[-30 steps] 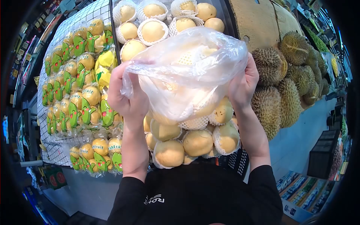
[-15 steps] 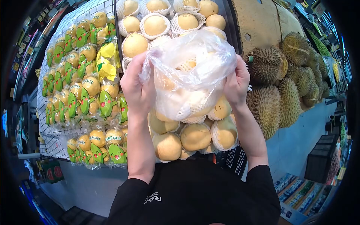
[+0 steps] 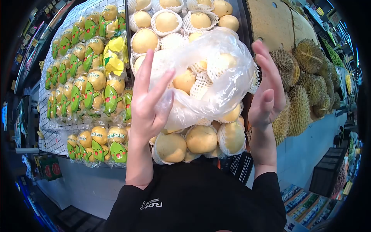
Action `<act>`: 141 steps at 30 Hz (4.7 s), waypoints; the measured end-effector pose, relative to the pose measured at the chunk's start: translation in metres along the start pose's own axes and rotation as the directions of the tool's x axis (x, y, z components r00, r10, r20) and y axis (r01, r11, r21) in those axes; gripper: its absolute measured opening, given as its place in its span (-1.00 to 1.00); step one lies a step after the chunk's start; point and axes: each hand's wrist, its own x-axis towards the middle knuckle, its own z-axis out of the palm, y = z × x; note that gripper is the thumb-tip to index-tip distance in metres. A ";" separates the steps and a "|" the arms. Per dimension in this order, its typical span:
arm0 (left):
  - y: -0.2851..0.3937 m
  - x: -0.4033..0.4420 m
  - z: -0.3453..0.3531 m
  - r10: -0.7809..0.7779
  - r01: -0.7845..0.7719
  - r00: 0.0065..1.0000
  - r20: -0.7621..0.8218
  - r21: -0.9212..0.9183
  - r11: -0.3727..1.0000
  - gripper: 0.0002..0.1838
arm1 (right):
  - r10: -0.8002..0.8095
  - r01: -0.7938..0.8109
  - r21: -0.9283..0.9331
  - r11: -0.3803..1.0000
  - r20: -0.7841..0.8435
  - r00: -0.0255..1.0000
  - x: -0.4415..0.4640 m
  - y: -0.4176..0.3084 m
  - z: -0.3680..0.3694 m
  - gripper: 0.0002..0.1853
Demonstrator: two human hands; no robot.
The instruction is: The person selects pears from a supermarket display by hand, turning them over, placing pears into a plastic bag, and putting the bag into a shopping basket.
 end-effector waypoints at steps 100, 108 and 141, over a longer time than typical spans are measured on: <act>0.084 -0.078 -0.015 -0.446 0.435 0.850 0.280 -0.851 0.295 0.08 | 0.754 -0.637 0.650 0.415 0.146 0.641 -0.062 -0.144 0.079 0.01; 0.078 -0.088 -0.020 -0.397 0.474 0.855 0.334 -0.813 0.338 -0.02 | 0.823 -0.595 0.764 0.250 0.155 0.546 -0.069 -0.150 0.085 -0.05; 0.032 -0.124 -0.038 0.058 0.180 0.965 0.256 -0.807 0.562 0.15 | 0.462 -0.571 0.447 0.688 0.336 0.821 -0.076 -0.142 0.059 -0.09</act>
